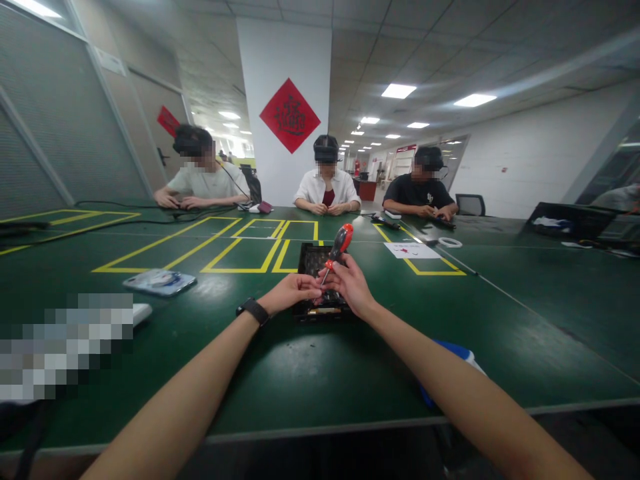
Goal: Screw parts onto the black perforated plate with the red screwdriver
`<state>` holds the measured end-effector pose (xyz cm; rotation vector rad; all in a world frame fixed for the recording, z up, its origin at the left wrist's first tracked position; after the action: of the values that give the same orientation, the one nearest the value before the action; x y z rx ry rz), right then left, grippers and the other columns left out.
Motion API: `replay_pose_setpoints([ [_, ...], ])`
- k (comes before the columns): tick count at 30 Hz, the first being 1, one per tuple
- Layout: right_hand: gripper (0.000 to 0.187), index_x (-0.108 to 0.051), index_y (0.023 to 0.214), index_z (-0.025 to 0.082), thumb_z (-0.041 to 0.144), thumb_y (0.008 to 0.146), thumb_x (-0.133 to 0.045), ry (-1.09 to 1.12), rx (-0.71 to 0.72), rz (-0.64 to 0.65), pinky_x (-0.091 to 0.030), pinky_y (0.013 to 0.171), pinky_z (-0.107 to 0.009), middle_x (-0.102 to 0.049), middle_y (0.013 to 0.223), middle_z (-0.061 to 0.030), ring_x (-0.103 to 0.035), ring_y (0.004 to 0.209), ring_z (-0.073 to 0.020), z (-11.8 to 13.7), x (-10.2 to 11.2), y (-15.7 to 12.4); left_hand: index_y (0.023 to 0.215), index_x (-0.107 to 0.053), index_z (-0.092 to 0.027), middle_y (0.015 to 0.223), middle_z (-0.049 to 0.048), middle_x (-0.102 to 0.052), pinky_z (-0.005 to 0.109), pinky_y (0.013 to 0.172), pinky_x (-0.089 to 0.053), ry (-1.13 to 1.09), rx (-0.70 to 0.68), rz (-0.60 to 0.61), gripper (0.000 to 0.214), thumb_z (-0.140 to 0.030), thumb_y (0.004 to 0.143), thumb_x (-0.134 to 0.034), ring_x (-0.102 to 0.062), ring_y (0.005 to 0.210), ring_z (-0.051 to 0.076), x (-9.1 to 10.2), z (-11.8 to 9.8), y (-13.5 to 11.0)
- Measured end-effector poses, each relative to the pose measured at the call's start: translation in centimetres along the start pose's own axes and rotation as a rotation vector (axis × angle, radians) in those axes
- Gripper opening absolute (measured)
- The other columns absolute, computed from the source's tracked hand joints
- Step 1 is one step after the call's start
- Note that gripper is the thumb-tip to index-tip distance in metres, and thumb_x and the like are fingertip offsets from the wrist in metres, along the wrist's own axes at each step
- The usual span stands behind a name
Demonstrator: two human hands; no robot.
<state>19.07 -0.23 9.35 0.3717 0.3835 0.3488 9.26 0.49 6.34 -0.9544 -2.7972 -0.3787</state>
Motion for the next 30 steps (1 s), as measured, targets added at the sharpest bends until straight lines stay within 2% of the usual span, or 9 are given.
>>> replay_pose_setpoints([
  [3,0.025,-0.044,0.098,0.024,0.038,0.079,-0.054,-0.008,0.023,-0.027,-0.053,0.061,-0.028,-0.064,0.079,-0.0004,-0.064,0.065,-0.0123,0.28,0.15,-0.04,0.075,-0.059,-0.01,0.072,0.0021,-0.065,0.023,0.067,-0.044,0.018,-0.003,-0.047,0.027,-0.03,0.063,-0.072,-0.058,0.064,0.009,0.42,0.43,0.21],
  [7,0.026,-0.043,0.097,0.024,0.038,0.079,-0.054,-0.013,0.027,-0.05,-0.053,0.061,-0.027,-0.064,0.081,-0.0002,-0.064,0.067,-0.0123,0.27,0.35,-0.02,0.072,-0.059,-0.01,0.068,0.0014,-0.064,0.021,0.062,-0.044,0.059,0.003,-0.067,0.027,-0.033,0.063,-0.071,-0.056,0.06,0.009,0.73,0.73,0.24],
  [15,0.032,-0.043,0.108,0.025,0.039,0.08,-0.051,-0.023,-0.014,-0.036,-0.053,0.06,-0.028,-0.065,0.076,-0.0005,-0.064,0.068,-0.0137,0.02,0.16,-0.08,0.084,-0.064,-0.008,0.077,0.0078,-0.068,0.026,0.071,-0.046,0.0,-0.009,0.061,0.03,-0.037,0.073,-0.062,-0.06,0.069,0.013,-0.07,0.25,-0.12],
  [20,0.032,-0.044,0.105,0.025,0.037,0.077,-0.056,0.002,0.003,-0.067,-0.053,0.062,-0.028,-0.064,0.076,0.0001,-0.064,0.068,-0.0137,0.13,0.46,-0.01,0.092,-0.062,-0.011,0.084,0.007,-0.068,0.028,0.074,-0.046,0.005,-0.028,-0.022,0.034,-0.034,0.068,-0.068,-0.061,0.073,0.013,0.35,0.32,0.12],
  [25,0.031,-0.042,0.102,0.025,0.036,0.077,-0.057,0.018,0.018,-0.058,-0.053,0.062,-0.027,-0.064,0.077,0.0008,-0.064,0.068,-0.0129,0.19,0.41,0.04,0.075,-0.062,-0.01,0.071,0.0013,-0.064,0.022,0.065,-0.043,0.144,-0.067,-0.088,0.026,-0.032,0.064,-0.071,-0.056,0.064,0.009,0.62,-0.16,0.2],
  [30,0.028,-0.043,0.099,0.024,0.038,0.078,-0.056,0.019,0.003,-0.056,-0.053,0.06,-0.027,-0.064,0.08,0.0001,-0.064,0.067,-0.0131,0.0,0.42,0.05,0.078,-0.063,-0.009,0.065,0.0025,-0.064,0.021,0.059,-0.043,0.066,0.024,-0.031,0.027,-0.031,0.065,-0.07,-0.055,0.058,0.009,0.36,0.37,-0.02],
])
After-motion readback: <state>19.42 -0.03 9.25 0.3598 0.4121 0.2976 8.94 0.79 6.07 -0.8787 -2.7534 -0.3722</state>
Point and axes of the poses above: each hand's wrist, its own y-axis towards the middle knuckle, its own x-axis out of the back of the hand, z = x × y, the point moved 9 cm from there along y, towards the middle knuckle
